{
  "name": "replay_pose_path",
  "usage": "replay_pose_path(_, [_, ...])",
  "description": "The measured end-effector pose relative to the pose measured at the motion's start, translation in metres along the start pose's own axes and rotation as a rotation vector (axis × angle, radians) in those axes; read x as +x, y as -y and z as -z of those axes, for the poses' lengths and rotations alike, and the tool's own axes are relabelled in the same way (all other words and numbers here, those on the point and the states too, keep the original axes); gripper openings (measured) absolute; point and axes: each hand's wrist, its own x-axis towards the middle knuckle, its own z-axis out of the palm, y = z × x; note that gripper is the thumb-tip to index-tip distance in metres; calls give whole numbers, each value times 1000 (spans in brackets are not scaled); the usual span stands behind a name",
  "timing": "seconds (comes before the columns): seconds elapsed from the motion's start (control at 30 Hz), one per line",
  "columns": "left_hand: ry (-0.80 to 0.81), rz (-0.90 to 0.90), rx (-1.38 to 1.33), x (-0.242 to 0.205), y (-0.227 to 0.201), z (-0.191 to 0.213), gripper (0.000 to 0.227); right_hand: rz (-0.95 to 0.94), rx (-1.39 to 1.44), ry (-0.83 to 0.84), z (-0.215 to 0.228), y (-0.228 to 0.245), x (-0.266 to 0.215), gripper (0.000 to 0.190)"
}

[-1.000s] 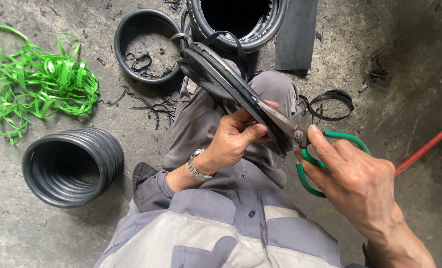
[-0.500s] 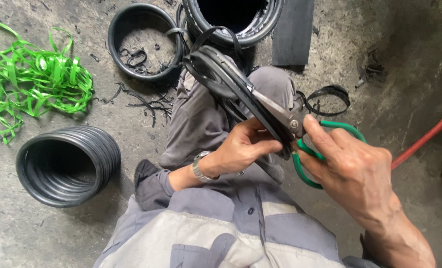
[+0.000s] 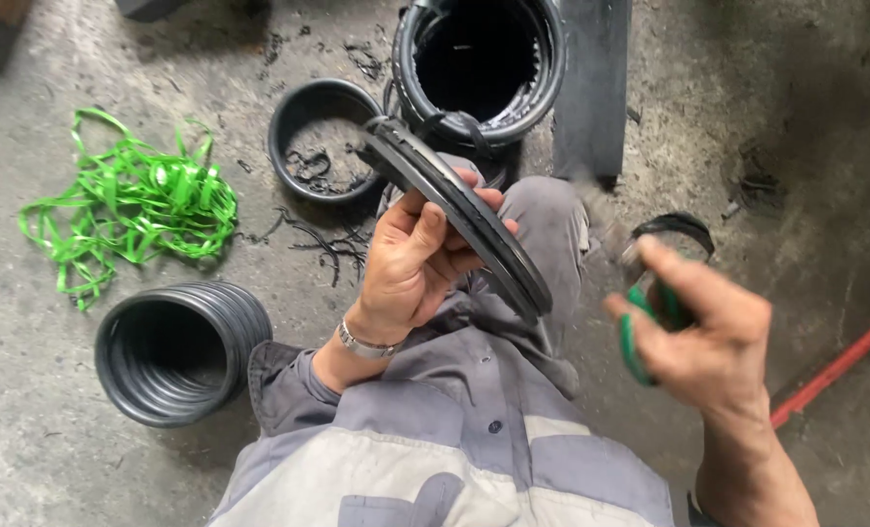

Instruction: The person sits on the workshop floor and uses green-handled scissors to trim excess rubber from a black rubber ring, rotating the ring and cutting along its edge while discarding trimmed scraps onto the floor.

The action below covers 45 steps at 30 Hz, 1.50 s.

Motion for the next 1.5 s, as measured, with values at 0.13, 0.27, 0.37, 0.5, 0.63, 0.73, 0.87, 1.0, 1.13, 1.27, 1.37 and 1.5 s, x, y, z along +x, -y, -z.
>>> replay_pose_path(0.13, [3,-42,24,3,3,0,41,220,-148,127,1,20,-3,62])
replay_pose_path(0.27, [16,-49,27,9,8,1,40,300,-354,90,4,24,-8,57])
replay_pose_path(0.37, [-22,-75,7,12,10,0,37,322,-484,56,6,21,-14,57])
replay_pose_path(0.5, [-19,-91,33,12,10,2,38,337,-503,38,4,17,-19,56])
replay_pose_path(0.63, [4,-111,46,9,12,3,36,378,-489,50,2,20,-17,56])
replay_pose_path(0.73, [-25,-83,41,6,15,6,37,364,-495,84,3,20,-16,57])
replay_pose_path(0.87, [-28,-73,57,4,17,8,37,375,-488,110,1,18,-17,57])
replay_pose_path(1.0, [-30,-66,53,4,18,7,38,396,-516,117,1,17,-18,60])
replay_pose_path(1.13, [-26,-65,69,4,19,12,39,446,-606,119,0,16,-19,62])
replay_pose_path(1.27, [-20,-75,83,3,21,12,40,464,-639,136,-1,9,-17,61])
replay_pose_path(1.37, [-13,-82,64,2,24,12,40,468,-546,133,-2,7,-13,61])
replay_pose_path(1.5, [-18,-71,61,6,26,9,40,385,-486,52,1,9,-9,58])
